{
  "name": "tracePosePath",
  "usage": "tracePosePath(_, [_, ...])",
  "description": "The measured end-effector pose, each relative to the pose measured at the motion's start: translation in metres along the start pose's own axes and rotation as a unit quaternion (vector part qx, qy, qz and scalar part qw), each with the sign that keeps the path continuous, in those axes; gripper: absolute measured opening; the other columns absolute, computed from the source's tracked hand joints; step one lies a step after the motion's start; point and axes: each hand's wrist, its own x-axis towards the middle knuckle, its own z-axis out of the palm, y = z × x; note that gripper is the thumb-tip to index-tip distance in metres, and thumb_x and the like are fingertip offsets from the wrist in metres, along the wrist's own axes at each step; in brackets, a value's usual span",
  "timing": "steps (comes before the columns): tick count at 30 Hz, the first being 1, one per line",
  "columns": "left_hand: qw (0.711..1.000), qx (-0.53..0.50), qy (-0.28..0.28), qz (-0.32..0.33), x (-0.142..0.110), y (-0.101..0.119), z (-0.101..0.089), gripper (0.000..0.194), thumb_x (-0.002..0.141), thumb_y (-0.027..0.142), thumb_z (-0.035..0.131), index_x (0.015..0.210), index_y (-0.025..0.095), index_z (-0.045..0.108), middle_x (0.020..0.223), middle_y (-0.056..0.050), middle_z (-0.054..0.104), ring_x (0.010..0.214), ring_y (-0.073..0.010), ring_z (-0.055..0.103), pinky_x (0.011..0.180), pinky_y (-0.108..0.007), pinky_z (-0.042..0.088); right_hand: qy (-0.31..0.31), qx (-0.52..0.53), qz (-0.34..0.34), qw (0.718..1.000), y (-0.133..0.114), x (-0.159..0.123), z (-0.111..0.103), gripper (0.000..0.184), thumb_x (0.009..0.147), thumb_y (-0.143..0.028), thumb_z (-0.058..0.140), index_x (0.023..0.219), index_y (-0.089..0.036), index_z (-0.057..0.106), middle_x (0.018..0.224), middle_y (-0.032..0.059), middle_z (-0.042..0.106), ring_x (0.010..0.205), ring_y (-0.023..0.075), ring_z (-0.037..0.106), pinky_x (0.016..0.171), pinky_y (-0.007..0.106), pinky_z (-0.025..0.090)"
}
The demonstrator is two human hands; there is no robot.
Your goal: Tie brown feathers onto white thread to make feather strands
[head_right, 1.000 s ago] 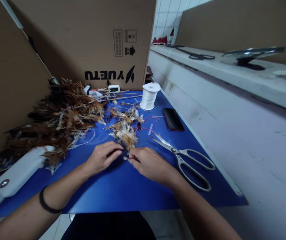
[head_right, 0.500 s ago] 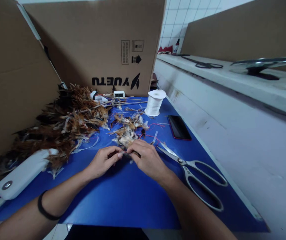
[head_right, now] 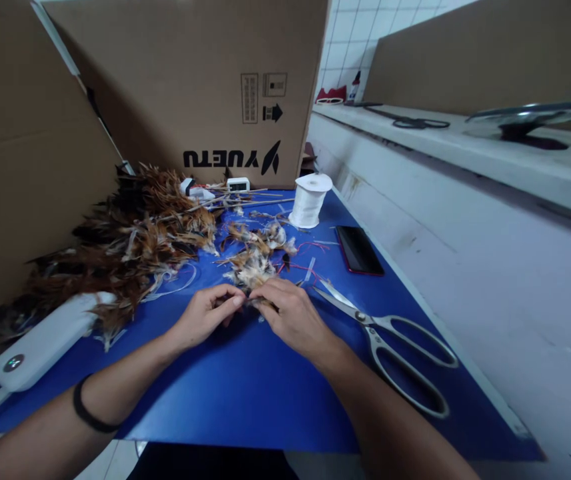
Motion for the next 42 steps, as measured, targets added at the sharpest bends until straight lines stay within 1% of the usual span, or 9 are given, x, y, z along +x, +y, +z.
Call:
tracePosePath(6, [0.998, 0.034, 0.037, 0.025, 0.002, -0.003, -0.002, 0.023, 0.085, 0.033, 0.049, 0.076, 0.015, 0.059, 0.056, 0.003, 0.050, 0.050, -0.0085, 0.046, 0.052, -0.021, 0.035, -0.016, -0.007, -0.001, 1.000, -0.001, -0.001, 0.001, 0.014, 0.081, -0.012, 0.057, 0.086, -0.020, 0.066, 0.081, 0.0015, 0.066, 0.078, 0.0146, 0.061, 0.075, 0.029, 0.046])
tracePosePath(13, [0.996, -0.011, 0.091, 0.020, 0.003, -0.001, -0.005, 0.020, 0.085, 0.032, 0.048, 0.073, 0.016, 0.053, 0.052, 0.005, 0.047, 0.047, -0.0078, 0.043, 0.052, -0.020, 0.035, -0.008, 0.008, 0.036, 0.999, -0.004, 0.001, -0.003, 0.010, 0.080, -0.015, 0.058, 0.081, -0.020, 0.067, 0.077, 0.0010, 0.067, 0.074, 0.0144, 0.062, 0.072, 0.027, 0.046])
tracePosePath(22, [0.975, -0.128, 0.179, -0.034, 0.006, -0.006, -0.008, 0.021, 0.084, 0.037, 0.051, 0.075, 0.017, 0.050, 0.047, 0.007, 0.044, 0.041, -0.0053, 0.035, 0.042, -0.017, 0.026, -0.006, 0.069, 0.167, 0.984, -0.001, 0.000, -0.004, 0.007, 0.075, -0.023, 0.062, 0.078, -0.020, 0.068, 0.076, -0.0005, 0.068, 0.068, 0.0138, 0.061, 0.066, 0.026, 0.045])
tracePosePath(25, [0.967, -0.185, 0.171, -0.032, 0.005, -0.002, -0.006, 0.020, 0.083, 0.037, 0.053, 0.077, 0.017, 0.050, 0.047, 0.007, 0.044, 0.041, -0.0058, 0.037, 0.040, -0.016, 0.027, -0.009, 0.086, 0.206, 0.975, 0.001, 0.001, -0.005, 0.009, 0.075, -0.026, 0.061, 0.076, -0.019, 0.067, 0.070, -0.0005, 0.066, 0.063, 0.0134, 0.059, 0.061, 0.025, 0.044])
tracePosePath(27, [0.959, -0.246, 0.135, -0.024, 0.004, 0.004, -0.006, 0.020, 0.084, 0.036, 0.053, 0.081, 0.017, 0.052, 0.053, 0.004, 0.050, 0.044, -0.0068, 0.043, 0.041, -0.017, 0.031, -0.006, 0.106, 0.222, 0.969, 0.003, 0.002, -0.005, 0.012, 0.075, -0.028, 0.060, 0.074, -0.018, 0.066, 0.064, -0.0009, 0.064, 0.059, 0.0124, 0.056, 0.057, 0.025, 0.042])
tracePosePath(30, [0.933, -0.351, 0.074, -0.017, 0.003, 0.011, -0.005, 0.019, 0.083, 0.035, 0.054, 0.080, 0.016, 0.050, 0.074, -0.002, 0.061, 0.055, -0.0090, 0.054, 0.046, -0.019, 0.039, -0.004, 0.127, 0.243, 0.962, 0.007, 0.003, -0.006, 0.015, 0.074, -0.030, 0.060, 0.070, -0.016, 0.064, 0.058, -0.0013, 0.060, 0.052, 0.0106, 0.050, 0.051, 0.024, 0.039])
tracePosePath(33, [0.905, -0.419, 0.070, -0.021, 0.004, 0.013, -0.007, 0.018, 0.082, 0.031, 0.056, 0.076, 0.017, 0.047, 0.074, 0.000, 0.059, 0.059, -0.0092, 0.056, 0.055, -0.022, 0.045, -0.022, 0.126, 0.252, 0.959, 0.011, 0.003, -0.006, 0.015, 0.074, -0.029, 0.060, 0.069, -0.016, 0.065, 0.059, -0.0004, 0.061, 0.050, 0.0098, 0.047, 0.050, 0.024, 0.038])
tracePosePath(38, [0.880, -0.448, 0.158, -0.018, 0.010, 0.008, -0.018, 0.017, 0.079, 0.025, 0.060, 0.073, 0.017, 0.046, 0.068, 0.003, 0.052, 0.061, -0.0073, 0.054, 0.059, -0.020, 0.045, -0.026, 0.142, 0.248, 0.958, 0.012, 0.003, -0.007, 0.016, 0.075, -0.029, 0.059, 0.068, -0.016, 0.064, 0.055, -0.0004, 0.058, 0.048, 0.0095, 0.046, 0.048, 0.023, 0.036])
tracePosePath(42, [0.845, -0.457, 0.278, 0.014, 0.016, 0.007, -0.037, 0.015, 0.076, 0.018, 0.060, 0.070, 0.017, 0.047, 0.066, 0.003, 0.051, 0.060, -0.0067, 0.053, 0.057, -0.018, 0.044, -0.018, 0.148, 0.254, 0.956, 0.012, 0.003, -0.008, 0.015, 0.074, -0.028, 0.059, 0.068, -0.016, 0.064, 0.055, -0.0007, 0.058, 0.048, 0.0095, 0.046, 0.047, 0.023, 0.036])
